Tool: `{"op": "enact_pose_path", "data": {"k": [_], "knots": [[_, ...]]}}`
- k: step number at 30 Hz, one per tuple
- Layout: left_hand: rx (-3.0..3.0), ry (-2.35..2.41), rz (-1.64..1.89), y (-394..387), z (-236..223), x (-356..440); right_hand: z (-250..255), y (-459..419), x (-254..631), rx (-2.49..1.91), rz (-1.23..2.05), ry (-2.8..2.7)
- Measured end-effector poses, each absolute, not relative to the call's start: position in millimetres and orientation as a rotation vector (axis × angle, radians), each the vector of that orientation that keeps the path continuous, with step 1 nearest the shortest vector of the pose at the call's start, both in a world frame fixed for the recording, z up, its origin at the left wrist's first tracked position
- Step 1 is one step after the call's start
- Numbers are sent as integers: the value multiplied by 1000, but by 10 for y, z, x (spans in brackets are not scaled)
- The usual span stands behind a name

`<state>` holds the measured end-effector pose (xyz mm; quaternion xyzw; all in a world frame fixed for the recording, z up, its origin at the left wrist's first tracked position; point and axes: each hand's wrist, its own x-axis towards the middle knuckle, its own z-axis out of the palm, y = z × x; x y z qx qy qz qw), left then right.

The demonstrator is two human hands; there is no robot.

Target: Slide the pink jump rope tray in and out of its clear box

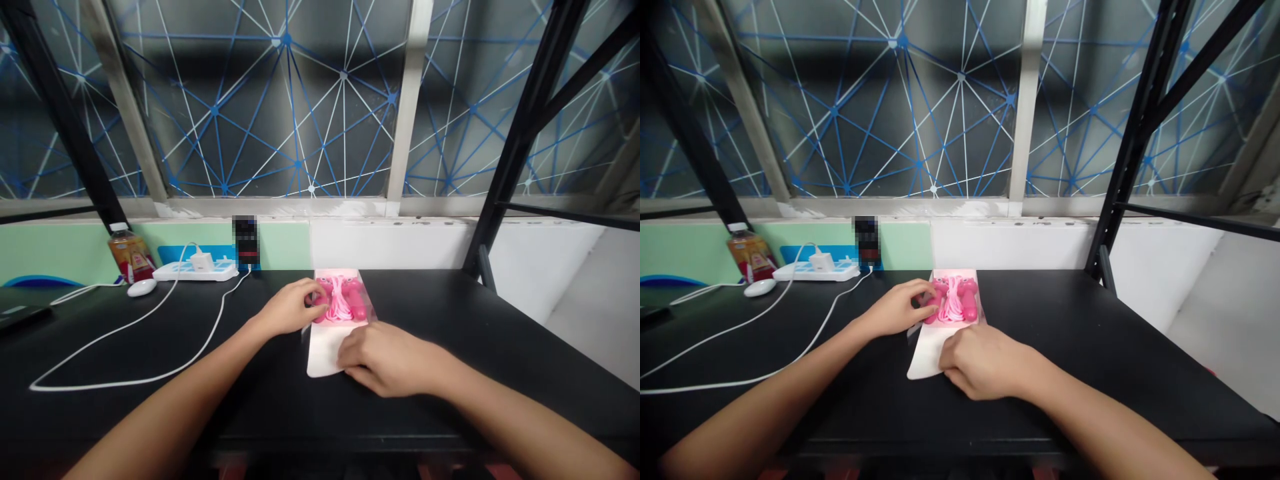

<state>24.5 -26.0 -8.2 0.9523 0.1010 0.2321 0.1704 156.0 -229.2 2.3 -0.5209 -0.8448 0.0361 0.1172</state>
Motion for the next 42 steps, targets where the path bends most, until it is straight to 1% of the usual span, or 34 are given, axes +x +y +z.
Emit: {"op": "enact_pose_path", "data": {"k": [2, 6, 9, 13, 17, 22, 26, 28, 29, 32, 33, 34, 35, 38, 42], "knots": [[2670, 397, 705, -232, -111, 310, 30, -2324, 1561, -1431, 245, -2485], [2623, 619, 739, -142, -164, 460, 52, -2406, 1567, -1287, 675, -2436], [2616, 664, 704, -69, -204, 535, 61, -2432, 1562, -1232, 854, -2397], [2659, 589, 646, 18, -264, 547, 74, -2416, 1572, -1157, 952, -2369], [2685, 529, 497, 44, -277, 524, 67, -2393, 1586, -1052, 984, -2395], [2689, 601, 392, 21, -241, 515, 45, -2389, 1572, -993, 1015, -2424], [2685, 614, 368, 16, -247, 505, 141, -2416, 1628, -1018, 1092, -2366], [2706, 576, 436, 1, -244, 493, 205, -2429, 1727, -1137, 998, -2278], [2729, 553, 509, -15, -234, 484, 221, -2430, 1795, -1227, 866, -2202], [2797, 521, 743, -109, -171, 433, 148, -2392, 2040, -1610, 250, -1920], [2808, 525, 752, -155, -145, 408, 83, -2365, 2117, -1754, 36, -1849], [2814, 510, 697, -206, -121, 379, 5, -2333, 2184, -1871, -104, -1799], [2805, 481, 612, -258, -101, 349, -77, -2296, 2234, -1940, -146, -1784], [2792, 383, 316, -396, -73, 269, -275, -2180, 2276, -1964, -46, -1799], [2794, 435, 284, -454, -70, 213, -319, -2070, 2171, -1909, 55, -1739]]}}
